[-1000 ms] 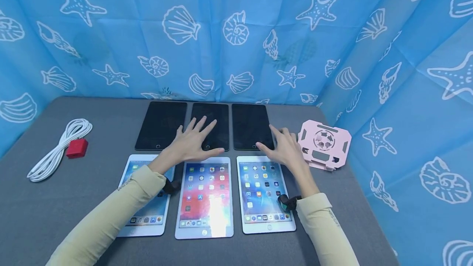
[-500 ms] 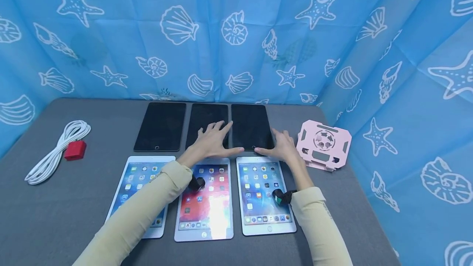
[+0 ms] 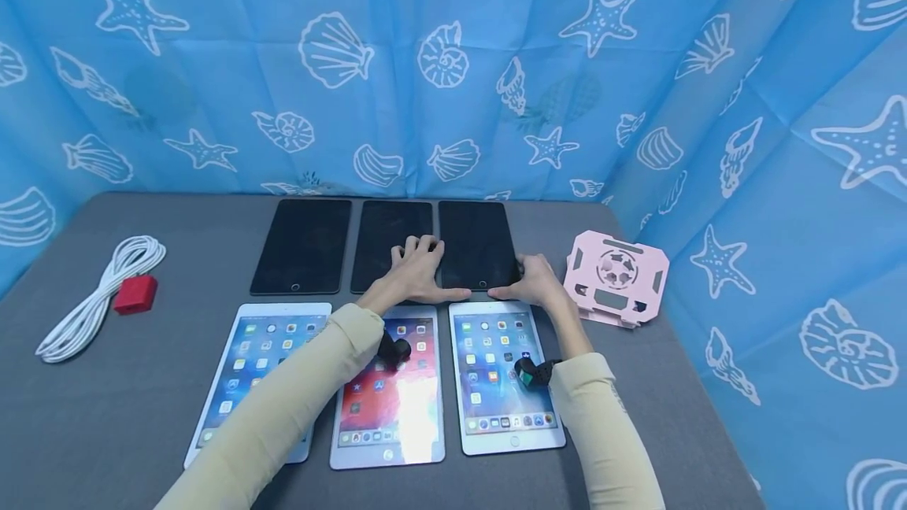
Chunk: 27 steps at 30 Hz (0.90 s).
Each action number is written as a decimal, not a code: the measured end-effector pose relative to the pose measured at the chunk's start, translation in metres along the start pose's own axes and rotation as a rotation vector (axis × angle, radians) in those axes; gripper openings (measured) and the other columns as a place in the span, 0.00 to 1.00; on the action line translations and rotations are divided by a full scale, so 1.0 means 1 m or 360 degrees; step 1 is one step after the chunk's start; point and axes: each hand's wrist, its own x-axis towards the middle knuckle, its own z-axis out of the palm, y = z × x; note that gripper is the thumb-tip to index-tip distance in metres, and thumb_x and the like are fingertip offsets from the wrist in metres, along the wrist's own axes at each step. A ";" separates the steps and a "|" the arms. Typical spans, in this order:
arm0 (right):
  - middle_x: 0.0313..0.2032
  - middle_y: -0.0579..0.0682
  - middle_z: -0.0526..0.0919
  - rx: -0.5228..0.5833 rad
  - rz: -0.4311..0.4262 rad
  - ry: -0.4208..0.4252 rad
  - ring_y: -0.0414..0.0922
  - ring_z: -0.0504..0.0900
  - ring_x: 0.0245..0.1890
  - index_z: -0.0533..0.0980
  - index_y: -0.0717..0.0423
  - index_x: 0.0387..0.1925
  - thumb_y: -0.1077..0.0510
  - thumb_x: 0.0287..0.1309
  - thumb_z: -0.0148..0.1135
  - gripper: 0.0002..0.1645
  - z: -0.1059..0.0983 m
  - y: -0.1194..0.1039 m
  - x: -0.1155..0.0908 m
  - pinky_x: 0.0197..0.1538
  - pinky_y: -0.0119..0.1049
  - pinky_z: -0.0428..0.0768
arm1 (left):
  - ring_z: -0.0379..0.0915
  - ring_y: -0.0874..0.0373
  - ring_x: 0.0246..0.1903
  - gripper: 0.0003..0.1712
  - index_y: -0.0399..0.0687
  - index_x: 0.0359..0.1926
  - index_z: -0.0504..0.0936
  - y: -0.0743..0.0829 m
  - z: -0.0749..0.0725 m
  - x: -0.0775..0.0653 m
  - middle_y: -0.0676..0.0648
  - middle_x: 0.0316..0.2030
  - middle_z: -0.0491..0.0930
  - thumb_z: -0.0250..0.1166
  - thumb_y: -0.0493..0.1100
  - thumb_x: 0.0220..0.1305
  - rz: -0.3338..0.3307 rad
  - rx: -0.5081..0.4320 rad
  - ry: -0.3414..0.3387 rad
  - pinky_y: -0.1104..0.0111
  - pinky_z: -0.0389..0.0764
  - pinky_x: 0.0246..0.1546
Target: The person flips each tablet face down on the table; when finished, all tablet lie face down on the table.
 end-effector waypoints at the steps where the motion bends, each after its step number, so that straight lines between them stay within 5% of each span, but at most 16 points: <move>1: 0.69 0.75 0.68 0.0024 0.0000 -0.0002 0.68 0.70 0.68 0.59 0.70 0.75 0.49 0.58 0.75 0.54 0.000 0.000 0.000 0.70 0.62 0.69 | 0.49 0.41 0.74 0.63 0.42 0.79 0.57 0.000 0.001 0.001 0.40 0.78 0.55 0.62 0.79 0.57 -0.0003 0.0011 0.0005 0.41 0.55 0.71; 18: 0.65 0.68 0.65 0.0552 0.0243 -0.0010 0.61 0.67 0.61 0.53 0.69 0.76 0.65 0.56 0.72 0.53 0.002 -0.002 0.004 0.74 0.59 0.64 | 0.53 0.41 0.72 0.58 0.43 0.78 0.61 0.002 0.010 0.006 0.38 0.76 0.59 0.65 0.75 0.59 0.0012 0.0019 0.0128 0.45 0.60 0.65; 27: 0.66 0.67 0.68 0.0896 0.0147 -0.0008 0.59 0.77 0.60 0.51 0.59 0.79 0.71 0.53 0.71 0.57 -0.003 0.003 0.001 0.69 0.53 0.72 | 0.53 0.41 0.73 0.59 0.44 0.78 0.60 0.002 0.011 0.011 0.38 0.76 0.59 0.63 0.77 0.59 0.0007 -0.0001 0.0112 0.44 0.60 0.64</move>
